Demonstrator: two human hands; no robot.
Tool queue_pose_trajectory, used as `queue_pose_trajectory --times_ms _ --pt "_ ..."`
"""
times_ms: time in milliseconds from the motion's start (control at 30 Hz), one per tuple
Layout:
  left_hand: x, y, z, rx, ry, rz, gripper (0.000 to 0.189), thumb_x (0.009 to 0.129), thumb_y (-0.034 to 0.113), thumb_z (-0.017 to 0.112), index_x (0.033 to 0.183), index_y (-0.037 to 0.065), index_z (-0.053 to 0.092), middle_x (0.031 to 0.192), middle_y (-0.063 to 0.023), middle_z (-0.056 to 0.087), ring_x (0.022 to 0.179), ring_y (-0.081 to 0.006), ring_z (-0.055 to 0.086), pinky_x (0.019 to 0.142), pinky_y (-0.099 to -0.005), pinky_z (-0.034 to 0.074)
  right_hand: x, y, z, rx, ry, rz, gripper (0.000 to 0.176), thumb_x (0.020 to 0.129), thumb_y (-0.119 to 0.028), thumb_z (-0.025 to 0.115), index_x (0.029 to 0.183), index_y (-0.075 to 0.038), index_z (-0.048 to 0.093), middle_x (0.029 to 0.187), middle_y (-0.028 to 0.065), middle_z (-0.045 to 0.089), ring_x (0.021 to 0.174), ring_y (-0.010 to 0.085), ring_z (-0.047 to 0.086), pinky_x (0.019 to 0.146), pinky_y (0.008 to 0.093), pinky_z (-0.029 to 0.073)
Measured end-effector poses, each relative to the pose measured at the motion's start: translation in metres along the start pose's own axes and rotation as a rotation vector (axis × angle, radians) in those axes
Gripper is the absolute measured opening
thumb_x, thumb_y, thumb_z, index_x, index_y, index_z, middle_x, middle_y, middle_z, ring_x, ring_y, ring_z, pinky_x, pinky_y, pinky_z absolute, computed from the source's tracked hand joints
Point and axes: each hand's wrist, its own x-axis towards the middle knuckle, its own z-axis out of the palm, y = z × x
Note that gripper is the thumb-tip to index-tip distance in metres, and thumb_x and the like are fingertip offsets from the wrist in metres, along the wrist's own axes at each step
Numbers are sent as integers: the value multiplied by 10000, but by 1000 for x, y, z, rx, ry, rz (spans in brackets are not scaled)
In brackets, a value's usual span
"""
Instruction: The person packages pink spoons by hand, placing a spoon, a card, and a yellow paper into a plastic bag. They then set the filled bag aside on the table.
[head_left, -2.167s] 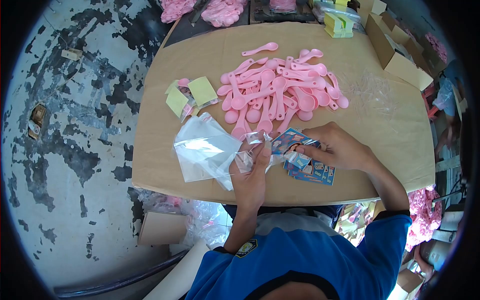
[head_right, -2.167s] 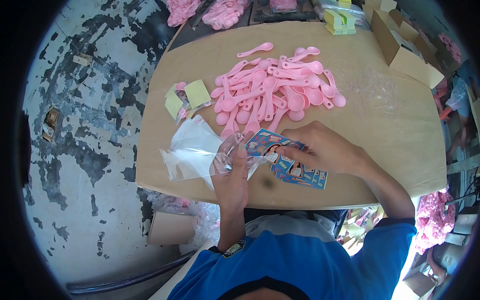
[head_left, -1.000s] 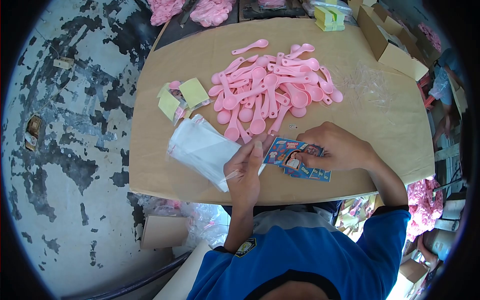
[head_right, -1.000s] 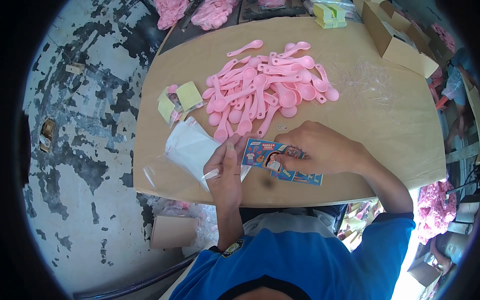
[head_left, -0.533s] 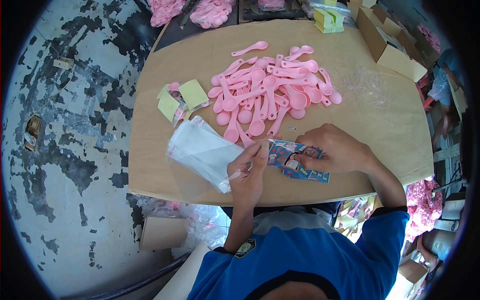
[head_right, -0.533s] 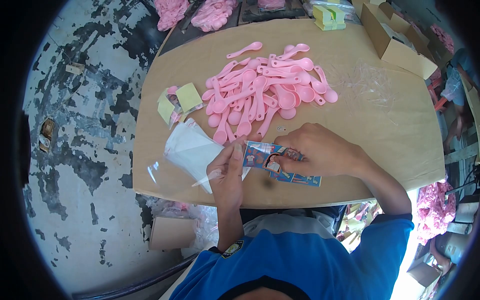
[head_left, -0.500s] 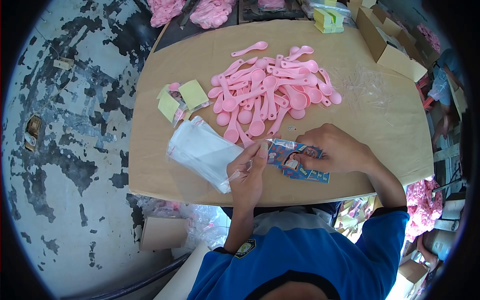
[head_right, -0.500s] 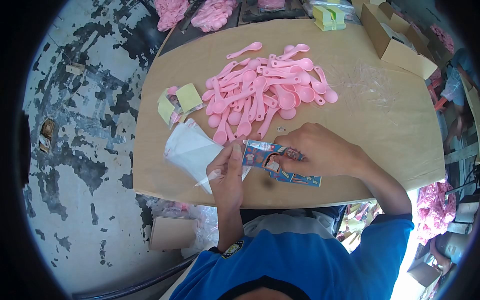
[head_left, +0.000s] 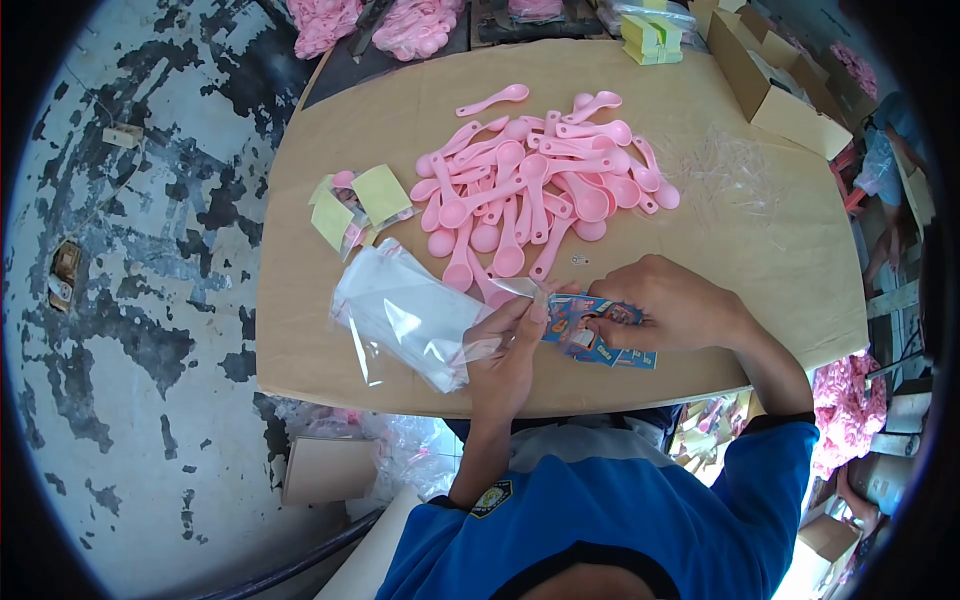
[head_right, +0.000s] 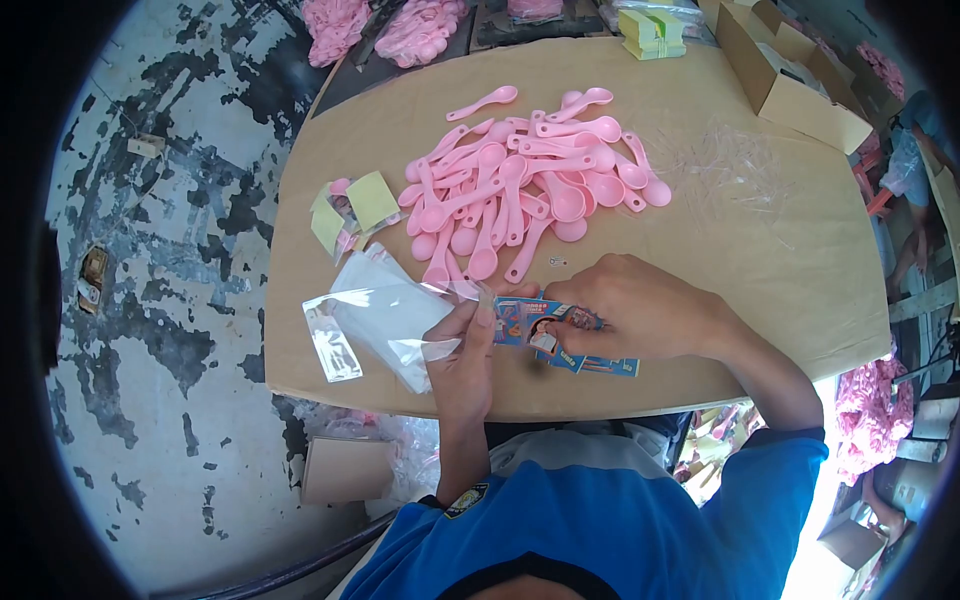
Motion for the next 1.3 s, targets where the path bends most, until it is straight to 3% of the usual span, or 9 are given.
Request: queue_pose_trajectory --times_ms 100,133,300,500,800,900,1000,1100,1300 --pt "1 -6 -4 -21 59 -11 352 1004 167 470 1178 -128 554 1091 -210 649 991 -230 646 913 -349 503 -1 1 -1 -16 10 -6 238 869 -235 609 838 2 607 618 190 585 601 361 604 591 437 462" --pt "0 -5 -2 -117 133 -9 315 957 147 584 1161 -92 607 1064 -140 673 957 -132 619 888 -261 471 -1 3 0 -15 16 -6 243 868 -237 610 838 4 606 615 192 581 599 362 602 589 438 460" --pt "4 -4 1 -72 70 -26 320 955 152 587 1162 -91 609 1048 -126 673 973 -130 608 900 -264 460 -1 2 -2 -54 16 6 250 865 -238 613 827 8 602 598 200 562 583 367 591 581 449 450" --pt "5 -8 -6 5 100 -10 317 963 143 571 1164 -100 600 1078 -166 664 991 -152 608 915 -269 455 -1 5 -1 -38 29 14 249 863 -240 615 820 6 604 596 200 561 575 368 590 573 452 449" --pt "7 1 4 -159 108 30 319 976 139 543 1173 -109 584 1077 -180 665 1001 -186 628 926 -289 466 -2 6 0 -63 21 40 193 808 -195 674 831 -12 618 657 154 577 621 340 589 579 420 457" --pt "7 -5 1 -10 98 41 329 999 145 474 1183 -115 554 1042 -222 654 984 -270 655 885 -374 525 -2 6 0 -101 27 22 213 820 -217 661 843 -9 622 637 165 568 611 350 588 579 436 452" --pt "6 -5 2 42 87 41 320 999 146 479 1161 -112 574 1029 -201 665 948 -231 660 869 -344 522 -2 5 0 -113 36 -7 256 849 -259 629 871 -4 631 595 188 552 594 363 590 583 456 446" --pt "6 -4 0 -39 40 -4 289 957 144 580 1128 -84 628 1047 -146 682 941 -131 614 892 -264 463 -2 4 0 -86 39 -2 249 849 -258 631 882 -11 638 608 186 561 606 355 599 590 446 455" --pt "2 -10 -5 -31 37 -39 257 954 139 582 1088 -72 645 1028 -124 688 921 -116 620 868 -241 465 0 3 1 83 129 -30 187 827 -177 683 903 -9 652 729 138 628 644 286 625 597 372 484"
